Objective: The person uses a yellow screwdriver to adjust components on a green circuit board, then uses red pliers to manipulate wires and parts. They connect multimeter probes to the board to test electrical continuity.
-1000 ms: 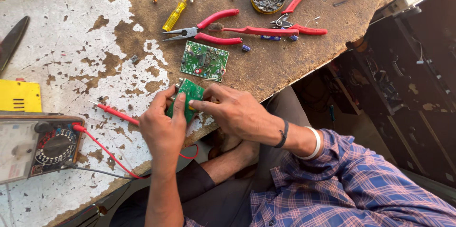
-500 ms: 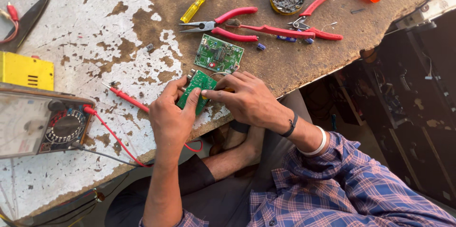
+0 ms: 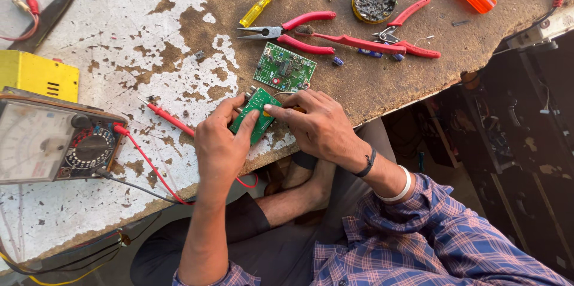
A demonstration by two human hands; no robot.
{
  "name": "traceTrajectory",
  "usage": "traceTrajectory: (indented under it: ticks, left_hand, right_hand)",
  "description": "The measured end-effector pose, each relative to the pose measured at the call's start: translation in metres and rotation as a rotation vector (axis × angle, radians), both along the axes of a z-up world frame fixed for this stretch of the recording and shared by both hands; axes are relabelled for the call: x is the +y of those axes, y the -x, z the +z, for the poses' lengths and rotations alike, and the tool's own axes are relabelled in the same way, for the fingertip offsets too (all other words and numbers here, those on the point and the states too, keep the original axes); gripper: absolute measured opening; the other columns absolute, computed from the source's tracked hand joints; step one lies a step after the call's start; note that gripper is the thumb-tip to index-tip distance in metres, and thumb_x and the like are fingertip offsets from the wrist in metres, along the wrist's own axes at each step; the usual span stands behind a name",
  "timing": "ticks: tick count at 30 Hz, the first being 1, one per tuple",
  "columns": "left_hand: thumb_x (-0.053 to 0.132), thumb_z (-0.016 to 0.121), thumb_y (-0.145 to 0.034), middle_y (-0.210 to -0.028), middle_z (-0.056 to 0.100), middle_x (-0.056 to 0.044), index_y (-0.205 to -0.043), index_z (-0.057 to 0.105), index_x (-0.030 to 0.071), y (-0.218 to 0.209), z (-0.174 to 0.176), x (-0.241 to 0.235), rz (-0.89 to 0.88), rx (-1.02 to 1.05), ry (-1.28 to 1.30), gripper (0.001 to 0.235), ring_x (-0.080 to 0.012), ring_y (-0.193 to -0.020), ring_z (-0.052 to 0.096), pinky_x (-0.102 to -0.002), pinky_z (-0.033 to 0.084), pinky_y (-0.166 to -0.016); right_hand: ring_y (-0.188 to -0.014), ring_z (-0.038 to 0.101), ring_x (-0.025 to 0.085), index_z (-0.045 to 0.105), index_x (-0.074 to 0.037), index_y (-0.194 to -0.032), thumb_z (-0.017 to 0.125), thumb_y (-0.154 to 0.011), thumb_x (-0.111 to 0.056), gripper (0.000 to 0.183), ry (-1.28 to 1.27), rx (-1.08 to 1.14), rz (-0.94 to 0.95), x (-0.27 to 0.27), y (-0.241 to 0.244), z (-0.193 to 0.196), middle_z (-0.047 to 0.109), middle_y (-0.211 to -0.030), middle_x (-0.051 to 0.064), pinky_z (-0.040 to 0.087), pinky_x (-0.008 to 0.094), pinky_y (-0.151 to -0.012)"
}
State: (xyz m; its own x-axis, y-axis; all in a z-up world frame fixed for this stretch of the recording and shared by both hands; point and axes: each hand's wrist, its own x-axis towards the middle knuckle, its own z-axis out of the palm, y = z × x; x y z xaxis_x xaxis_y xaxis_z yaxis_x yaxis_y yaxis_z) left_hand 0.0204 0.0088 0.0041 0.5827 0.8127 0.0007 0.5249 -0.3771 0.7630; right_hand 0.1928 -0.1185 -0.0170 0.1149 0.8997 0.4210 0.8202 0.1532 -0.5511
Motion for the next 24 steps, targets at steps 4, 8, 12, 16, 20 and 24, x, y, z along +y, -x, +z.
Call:
traceTrajectory:
  ticks: [4,8,12,16,20,24]
  left_hand:
    - [0.035,0.081,-0.084,-0.068,0.073,-0.007,-0.12,0.071,0.008,0.001,0.002,0.003,0.004,0.055,0.13,0.046,-0.0219,-0.057,0.072,-0.038,0.053,-0.056]
    - [0.039,0.083,-0.086,-0.071,0.074,-0.006,-0.111,0.076,0.012,-0.012,-0.005,-0.011,0.138,0.151,-0.104,0.038,-0.0223,-0.063,0.071,-0.04,0.051,-0.056]
    - [0.034,0.081,-0.088,-0.07,0.07,-0.007,-0.117,0.074,0.009,-0.002,0.0,-0.003,0.044,0.059,-0.062,0.039,-0.0228,-0.062,0.069,-0.04,0.051,-0.058]
    - [0.033,0.081,-0.082,-0.069,0.07,-0.007,-0.122,0.069,0.008,0.004,0.007,0.006,-0.056,0.051,0.105,0.049,-0.0199,-0.061,0.071,-0.039,0.053,-0.056]
    - [0.035,0.081,-0.086,-0.073,0.073,-0.009,-0.117,0.075,0.01,-0.007,0.003,-0.002,0.097,0.136,0.049,0.04,-0.0195,-0.063,0.07,-0.038,0.051,-0.059]
    - [0.031,0.079,-0.086,-0.074,0.073,-0.008,-0.121,0.073,0.008,0.0,0.003,0.003,0.007,0.058,0.05,0.043,-0.019,-0.063,0.071,-0.038,0.052,-0.059]
  right_hand:
    - [-0.092,0.065,0.027,0.071,-0.022,-0.132,0.07,-0.082,0.0,0.055,0.0,0.006,0.018,0.003,-0.001,0.004,0.067,-0.105,0.004,0.054,0.042,-0.081]
    - [-0.092,0.065,0.028,0.071,-0.02,-0.13,0.07,-0.08,0.001,0.054,-0.012,0.023,0.031,0.002,-0.001,0.005,0.068,-0.108,0.006,0.055,0.042,-0.081]
    - [-0.093,0.066,0.028,0.072,-0.02,-0.129,0.069,-0.081,0.001,0.053,-0.023,0.009,0.032,0.003,0.001,0.005,0.068,-0.107,0.006,0.055,0.042,-0.082]
    - [-0.093,0.067,0.027,0.072,-0.021,-0.128,0.069,-0.081,0.001,0.052,-0.017,-0.003,0.024,0.004,0.001,0.005,0.068,-0.106,0.006,0.055,0.042,-0.082]
    - [-0.093,0.066,0.027,0.072,-0.021,-0.128,0.069,-0.08,0.001,0.053,-0.008,0.002,0.022,0.004,-0.001,0.005,0.068,-0.106,0.006,0.055,0.042,-0.082]
    - [-0.093,0.066,0.027,0.072,-0.021,-0.129,0.069,-0.082,0.0,0.052,-0.011,0.005,0.032,0.003,0.0,0.004,0.068,-0.106,0.006,0.055,0.042,-0.082]
